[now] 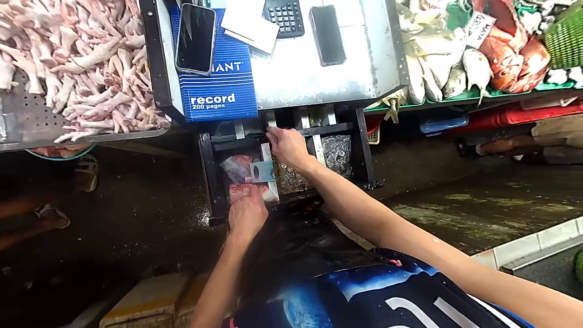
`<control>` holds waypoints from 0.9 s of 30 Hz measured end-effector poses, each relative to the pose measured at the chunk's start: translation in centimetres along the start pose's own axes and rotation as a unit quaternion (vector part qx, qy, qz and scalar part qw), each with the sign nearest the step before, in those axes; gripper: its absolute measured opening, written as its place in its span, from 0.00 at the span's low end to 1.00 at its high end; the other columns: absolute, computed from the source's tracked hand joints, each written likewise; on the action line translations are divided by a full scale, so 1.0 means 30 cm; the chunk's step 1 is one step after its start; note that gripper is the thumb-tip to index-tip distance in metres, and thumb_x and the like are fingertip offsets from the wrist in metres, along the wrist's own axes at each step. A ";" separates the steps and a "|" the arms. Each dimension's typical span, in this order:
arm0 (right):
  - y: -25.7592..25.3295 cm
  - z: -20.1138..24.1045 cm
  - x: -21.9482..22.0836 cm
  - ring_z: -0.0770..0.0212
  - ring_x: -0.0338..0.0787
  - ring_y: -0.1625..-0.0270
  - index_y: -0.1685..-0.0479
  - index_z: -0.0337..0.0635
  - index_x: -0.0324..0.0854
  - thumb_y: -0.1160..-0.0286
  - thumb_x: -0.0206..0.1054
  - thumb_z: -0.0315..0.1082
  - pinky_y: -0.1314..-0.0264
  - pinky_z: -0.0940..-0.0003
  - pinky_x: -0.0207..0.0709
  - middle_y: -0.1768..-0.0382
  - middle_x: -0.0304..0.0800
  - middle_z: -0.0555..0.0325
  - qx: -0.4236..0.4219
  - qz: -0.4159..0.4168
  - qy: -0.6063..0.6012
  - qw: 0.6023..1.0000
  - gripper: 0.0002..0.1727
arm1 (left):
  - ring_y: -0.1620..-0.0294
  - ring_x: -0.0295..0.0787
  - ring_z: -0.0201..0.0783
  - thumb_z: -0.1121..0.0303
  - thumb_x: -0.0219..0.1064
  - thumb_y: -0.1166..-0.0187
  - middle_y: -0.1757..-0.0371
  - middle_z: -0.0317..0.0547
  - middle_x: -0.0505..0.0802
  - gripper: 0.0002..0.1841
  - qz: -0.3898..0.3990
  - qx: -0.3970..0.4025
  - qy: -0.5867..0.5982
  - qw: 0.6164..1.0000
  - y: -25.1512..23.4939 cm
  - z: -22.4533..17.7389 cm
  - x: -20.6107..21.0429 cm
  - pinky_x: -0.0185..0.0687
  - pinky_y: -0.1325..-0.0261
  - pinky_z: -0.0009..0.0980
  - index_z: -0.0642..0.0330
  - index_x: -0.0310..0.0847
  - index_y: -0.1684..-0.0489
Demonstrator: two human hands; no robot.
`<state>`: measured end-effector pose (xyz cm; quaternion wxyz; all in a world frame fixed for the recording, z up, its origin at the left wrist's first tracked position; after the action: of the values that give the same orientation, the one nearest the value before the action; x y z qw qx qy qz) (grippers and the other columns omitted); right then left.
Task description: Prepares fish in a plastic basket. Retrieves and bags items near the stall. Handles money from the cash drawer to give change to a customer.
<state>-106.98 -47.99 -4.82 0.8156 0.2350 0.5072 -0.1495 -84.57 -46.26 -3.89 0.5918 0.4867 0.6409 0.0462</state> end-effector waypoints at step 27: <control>-0.199 0.208 0.035 0.34 0.87 0.37 0.48 0.36 0.86 0.29 0.69 0.39 0.45 0.27 0.77 0.46 0.90 0.38 -0.092 0.267 0.203 0.938 0.17 | 0.49 0.94 0.57 0.56 0.44 0.12 0.54 0.53 0.94 0.21 -0.004 -0.003 0.014 1.000 -0.006 0.030 -0.002 0.87 0.50 0.56 0.53 0.76 0.32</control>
<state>-104.67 -56.36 -4.81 0.7236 0.3106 0.5920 0.1716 -83.96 -46.86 -4.25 0.5843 0.4820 0.6508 0.0529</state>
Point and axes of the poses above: each hand's wrist, its own y-axis away from the middle knuckle, its own x-axis out of the palm, z = x × y, the point moved 2 cm from there along -y, towards the middle knuckle
